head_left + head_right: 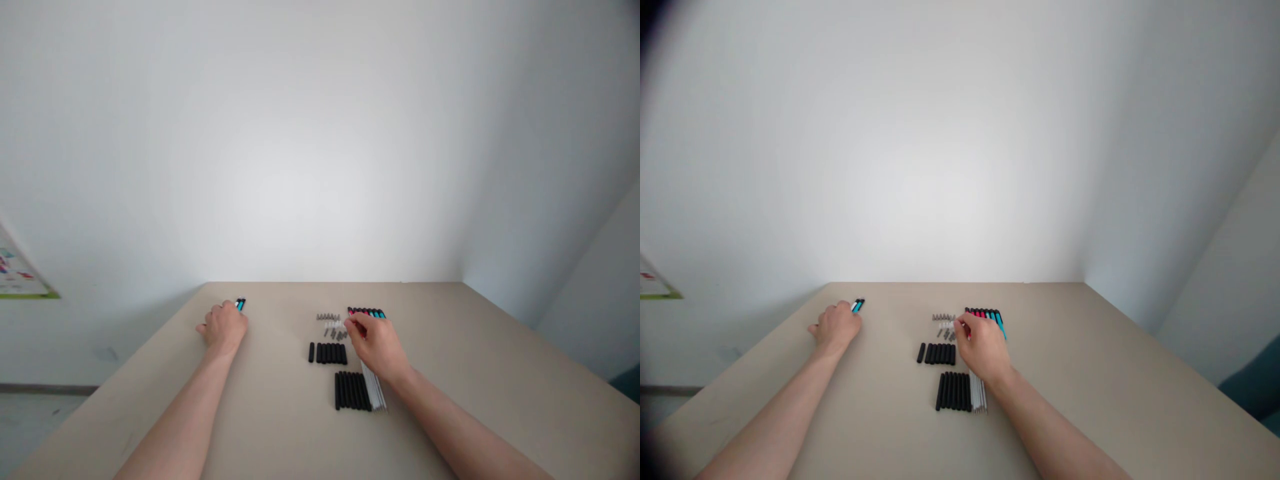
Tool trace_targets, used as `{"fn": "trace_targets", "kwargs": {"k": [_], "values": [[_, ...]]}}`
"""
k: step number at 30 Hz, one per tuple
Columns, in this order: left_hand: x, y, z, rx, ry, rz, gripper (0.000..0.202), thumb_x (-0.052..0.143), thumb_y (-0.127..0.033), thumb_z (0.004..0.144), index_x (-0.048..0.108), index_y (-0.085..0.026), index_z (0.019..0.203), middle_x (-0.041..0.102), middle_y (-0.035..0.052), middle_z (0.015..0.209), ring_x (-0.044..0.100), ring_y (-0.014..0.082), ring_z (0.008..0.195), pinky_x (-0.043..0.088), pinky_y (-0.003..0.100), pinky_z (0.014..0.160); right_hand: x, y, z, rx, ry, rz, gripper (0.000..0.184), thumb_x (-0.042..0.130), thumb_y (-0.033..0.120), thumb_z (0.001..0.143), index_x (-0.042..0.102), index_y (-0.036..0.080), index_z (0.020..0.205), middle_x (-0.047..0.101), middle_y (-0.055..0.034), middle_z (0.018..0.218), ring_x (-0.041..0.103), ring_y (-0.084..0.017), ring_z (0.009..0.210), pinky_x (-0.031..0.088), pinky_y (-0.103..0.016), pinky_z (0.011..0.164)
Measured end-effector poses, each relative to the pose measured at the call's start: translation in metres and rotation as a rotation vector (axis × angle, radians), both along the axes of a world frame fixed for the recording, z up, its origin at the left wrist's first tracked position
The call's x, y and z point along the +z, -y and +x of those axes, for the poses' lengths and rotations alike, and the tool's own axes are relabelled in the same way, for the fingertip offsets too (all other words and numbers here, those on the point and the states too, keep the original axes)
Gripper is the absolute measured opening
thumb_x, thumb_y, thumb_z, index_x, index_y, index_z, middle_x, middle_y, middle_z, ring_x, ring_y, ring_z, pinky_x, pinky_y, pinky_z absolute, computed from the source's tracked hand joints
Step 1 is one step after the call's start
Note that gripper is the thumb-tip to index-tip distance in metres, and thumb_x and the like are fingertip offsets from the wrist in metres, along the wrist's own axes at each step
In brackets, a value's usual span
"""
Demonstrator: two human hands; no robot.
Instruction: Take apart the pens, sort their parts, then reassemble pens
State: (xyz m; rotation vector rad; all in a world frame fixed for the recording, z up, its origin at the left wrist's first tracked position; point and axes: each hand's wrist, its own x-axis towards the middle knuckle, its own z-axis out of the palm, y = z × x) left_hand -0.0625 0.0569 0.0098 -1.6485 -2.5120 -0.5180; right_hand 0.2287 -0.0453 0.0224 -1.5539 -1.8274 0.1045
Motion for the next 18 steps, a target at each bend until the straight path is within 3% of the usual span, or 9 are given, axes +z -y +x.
{"fn": "trace_targets", "kwargs": {"k": [4,9,15,17,18], "values": [[-0.001,0.000,0.000,-0.014,-0.002,0.001,0.028,0.043,-0.016,0.078,0.064,-0.012,0.095,0.061,0.0193,0.099,0.056,0.0343,0.096,0.040,0.049,0.079,0.001,-0.007,0.015,-0.259,-0.004,-0.024,0.028,0.044,0.029,0.087,0.064,0.019,0.070,0.066,-0.0035,0.065,0.057,-0.015,0.057,0.032,-0.022,0.054],[-0.002,-0.001,-0.001,-0.034,0.000,0.005,0.027,0.043,-0.016,0.077,0.064,-0.013,0.093,0.061,0.0191,0.098,0.056,0.0342,0.095,0.040,0.050,0.078,0.003,-0.016,0.035,-0.524,0.019,-0.101,0.026,0.043,0.029,0.087,0.067,0.022,0.085,0.070,-0.0062,0.077,0.063,-0.019,0.070,0.035,-0.024,0.057],[0.003,0.003,0.004,-0.016,-0.013,0.048,0.028,0.046,-0.021,0.078,0.064,-0.011,0.097,0.059,0.0203,0.098,0.053,0.0374,0.097,0.040,0.051,0.078,0.000,-0.021,0.042,-0.586,0.086,-0.268,0.029,0.039,0.019,0.087,0.061,0.018,0.105,0.067,-0.0103,0.099,0.063,-0.022,0.089,0.041,-0.027,0.067],[0.007,0.006,0.012,-0.073,-0.017,0.112,0.032,0.046,-0.023,0.079,0.062,-0.011,0.105,0.057,0.0206,0.102,0.052,0.0377,0.101,0.041,0.051,0.079,-0.002,-0.022,0.042,-0.584,0.107,-0.301,0.029,0.041,0.015,0.084,0.059,0.014,0.106,0.065,-0.0138,0.100,0.063,-0.023,0.090,0.042,-0.028,0.069],[0.009,0.008,0.017,-0.183,-0.003,0.209,0.033,0.046,-0.021,0.080,0.061,-0.011,0.108,0.057,0.0205,0.102,0.052,0.0363,0.100,0.041,0.050,0.080,-0.003,-0.021,0.042,-0.584,0.120,-0.319,0.028,0.042,0.013,0.083,0.059,0.013,0.106,0.065,-0.0154,0.100,0.063,-0.024,0.090,0.042,-0.029,0.070]]}}
